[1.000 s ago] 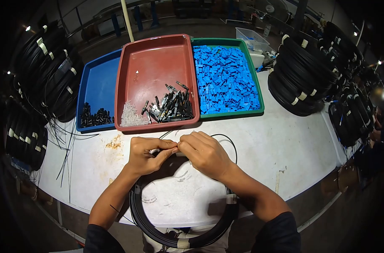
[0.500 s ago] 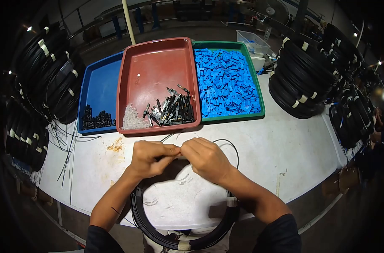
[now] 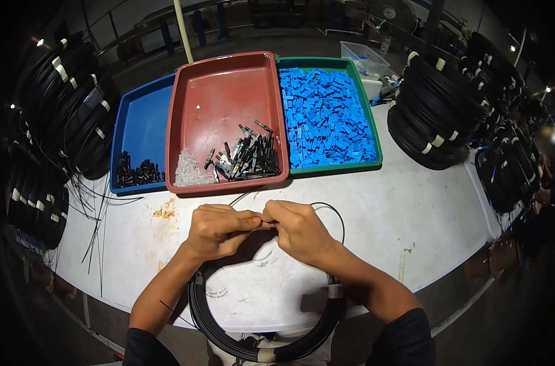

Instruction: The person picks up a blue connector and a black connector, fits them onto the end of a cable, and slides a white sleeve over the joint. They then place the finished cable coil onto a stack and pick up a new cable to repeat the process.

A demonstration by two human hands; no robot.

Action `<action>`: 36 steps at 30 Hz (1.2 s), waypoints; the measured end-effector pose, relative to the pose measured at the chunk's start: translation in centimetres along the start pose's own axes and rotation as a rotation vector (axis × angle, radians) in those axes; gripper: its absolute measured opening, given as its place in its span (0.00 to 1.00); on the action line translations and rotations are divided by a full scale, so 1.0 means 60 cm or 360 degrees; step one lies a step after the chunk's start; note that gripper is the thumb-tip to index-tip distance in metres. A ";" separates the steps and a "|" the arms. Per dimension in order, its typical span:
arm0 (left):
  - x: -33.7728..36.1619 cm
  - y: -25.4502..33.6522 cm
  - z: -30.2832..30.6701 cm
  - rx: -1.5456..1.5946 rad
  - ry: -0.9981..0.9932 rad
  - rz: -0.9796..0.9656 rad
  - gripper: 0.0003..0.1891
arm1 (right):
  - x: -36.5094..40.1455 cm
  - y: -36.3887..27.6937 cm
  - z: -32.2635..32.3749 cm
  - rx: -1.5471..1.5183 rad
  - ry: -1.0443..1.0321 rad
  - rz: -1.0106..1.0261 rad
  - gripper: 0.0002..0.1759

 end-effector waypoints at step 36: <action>0.000 -0.021 0.005 0.0127 0.0056 0.0458 0.08 | -0.017 -0.044 0.007 0.0153 0.0078 0.0464 0.11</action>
Point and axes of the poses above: each hand's wrist, its own x-axis away from the middle knuckle, its own z-axis out of the back of the hand, y = z × x, the point moved 7 cm from there along -x, towards the middle knuckle, and after that the axes turned 15 degrees about y, right-handed, at the moved point
